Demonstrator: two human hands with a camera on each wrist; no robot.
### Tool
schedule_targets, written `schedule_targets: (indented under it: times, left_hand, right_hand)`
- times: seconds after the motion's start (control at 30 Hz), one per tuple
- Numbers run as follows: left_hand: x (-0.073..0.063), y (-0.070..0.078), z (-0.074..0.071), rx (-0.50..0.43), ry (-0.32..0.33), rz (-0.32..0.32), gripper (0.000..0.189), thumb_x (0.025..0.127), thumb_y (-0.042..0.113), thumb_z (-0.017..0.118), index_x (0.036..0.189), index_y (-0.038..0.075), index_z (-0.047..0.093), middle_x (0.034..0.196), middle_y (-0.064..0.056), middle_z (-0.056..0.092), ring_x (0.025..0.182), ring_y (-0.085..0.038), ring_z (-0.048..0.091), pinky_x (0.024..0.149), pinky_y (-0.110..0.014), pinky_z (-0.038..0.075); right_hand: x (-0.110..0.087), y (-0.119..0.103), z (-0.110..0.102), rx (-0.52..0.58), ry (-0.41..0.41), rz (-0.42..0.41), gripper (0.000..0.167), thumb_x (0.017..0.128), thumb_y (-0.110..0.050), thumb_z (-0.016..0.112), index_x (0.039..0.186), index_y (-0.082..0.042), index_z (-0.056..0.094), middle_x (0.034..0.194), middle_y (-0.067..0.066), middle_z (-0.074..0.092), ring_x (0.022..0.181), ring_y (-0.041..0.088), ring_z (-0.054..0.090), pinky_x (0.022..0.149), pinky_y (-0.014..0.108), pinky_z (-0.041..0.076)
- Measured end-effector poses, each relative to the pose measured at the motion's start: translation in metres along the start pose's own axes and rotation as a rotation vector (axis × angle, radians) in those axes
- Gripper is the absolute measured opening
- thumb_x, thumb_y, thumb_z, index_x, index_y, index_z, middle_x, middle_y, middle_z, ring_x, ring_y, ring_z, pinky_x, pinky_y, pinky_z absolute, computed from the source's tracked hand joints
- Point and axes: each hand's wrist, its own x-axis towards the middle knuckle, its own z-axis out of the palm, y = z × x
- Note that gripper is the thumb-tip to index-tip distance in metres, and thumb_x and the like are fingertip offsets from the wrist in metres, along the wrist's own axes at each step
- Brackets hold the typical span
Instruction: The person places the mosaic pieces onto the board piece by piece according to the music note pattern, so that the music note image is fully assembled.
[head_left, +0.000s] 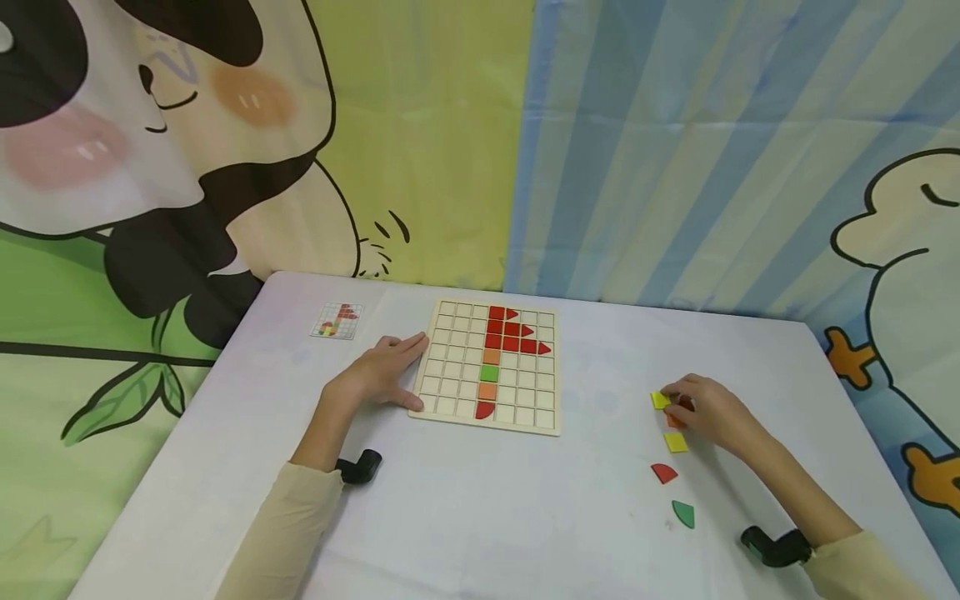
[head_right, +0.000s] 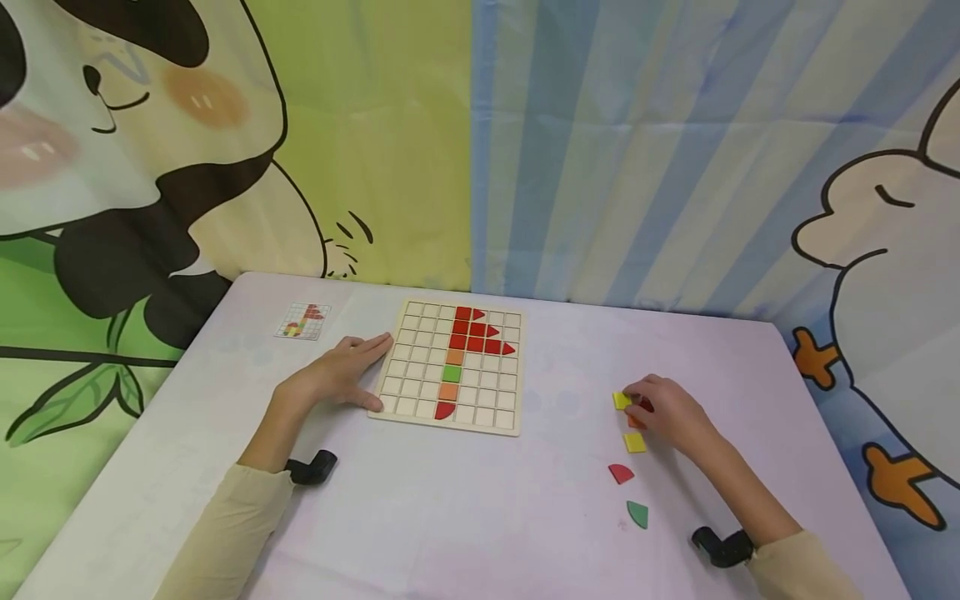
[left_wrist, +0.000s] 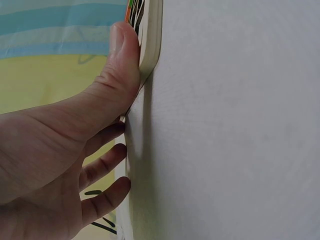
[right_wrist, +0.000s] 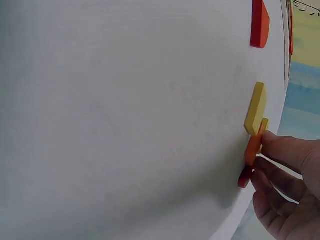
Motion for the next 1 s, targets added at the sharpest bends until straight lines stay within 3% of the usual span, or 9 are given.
schedule_targets:
  times: [0.27, 0.57, 0.7, 0.83, 1.0]
  left_hand:
    - [0.0, 0.0, 0.001, 0.0, 0.003, -0.007, 0.116, 0.066, 0.05, 0.081, 0.157, 0.021, 0.016, 0.165, 0.003, 0.015, 0.146, -0.031, 0.024, 0.109, -0.055, 0.037]
    - [0.0, 0.0, 0.001, 0.008, 0.009, -0.005, 0.115, 0.066, 0.051, 0.081, 0.157, 0.021, 0.016, 0.165, 0.004, 0.015, 0.145, -0.03, 0.024, 0.108, -0.055, 0.038]
    - [-0.001, 0.002, 0.0, 0.008, 0.002, 0.007, 0.114, 0.068, 0.049, 0.081, 0.157, 0.02, 0.016, 0.165, 0.003, 0.015, 0.145, -0.031, 0.024, 0.109, -0.054, 0.037]
    - [-0.001, 0.003, -0.001, 0.008, 0.008, 0.007, 0.114, 0.068, 0.048, 0.082, 0.157, 0.019, 0.017, 0.165, 0.002, 0.015, 0.145, -0.031, 0.023, 0.109, -0.055, 0.037]
    - [-0.001, 0.003, 0.0, 0.002, 0.009, 0.001, 0.114, 0.068, 0.047, 0.082, 0.157, 0.019, 0.016, 0.165, 0.003, 0.015, 0.146, -0.031, 0.022, 0.11, -0.055, 0.036]
  right_hand:
    - [0.008, -0.003, -0.006, 0.015, -0.08, 0.018, 0.024, 0.082, -0.012, 0.075, 0.102, 0.0, 0.07, 0.088, 0.005, 0.064, 0.075, 0.014, 0.055, 0.065, 0.027, 0.051]
    - [0.012, -0.001, -0.004, 0.15, -0.101, 0.074, 0.016, 0.083, -0.007, 0.073, 0.09, -0.004, 0.059, 0.081, 0.005, 0.063, 0.072, 0.014, 0.053, 0.06, 0.023, 0.047]
    - [0.012, -0.003, 0.0, 0.217, 0.02, -0.005, 0.018, 0.082, -0.003, 0.073, 0.089, -0.007, 0.057, 0.081, 0.003, 0.064, 0.071, 0.007, 0.052, 0.059, 0.018, 0.047]
    - [0.019, -0.024, -0.001, 0.28, 0.151, -0.129, 0.02, 0.082, -0.001, 0.073, 0.098, -0.005, 0.062, 0.085, 0.005, 0.069, 0.072, 0.002, 0.059, 0.063, 0.016, 0.052]
    - [0.038, -0.077, -0.001, 0.35, 0.114, -0.212, 0.026, 0.085, -0.002, 0.071, 0.11, -0.006, 0.062, 0.091, 0.005, 0.071, 0.076, 0.009, 0.066, 0.069, 0.017, 0.054]
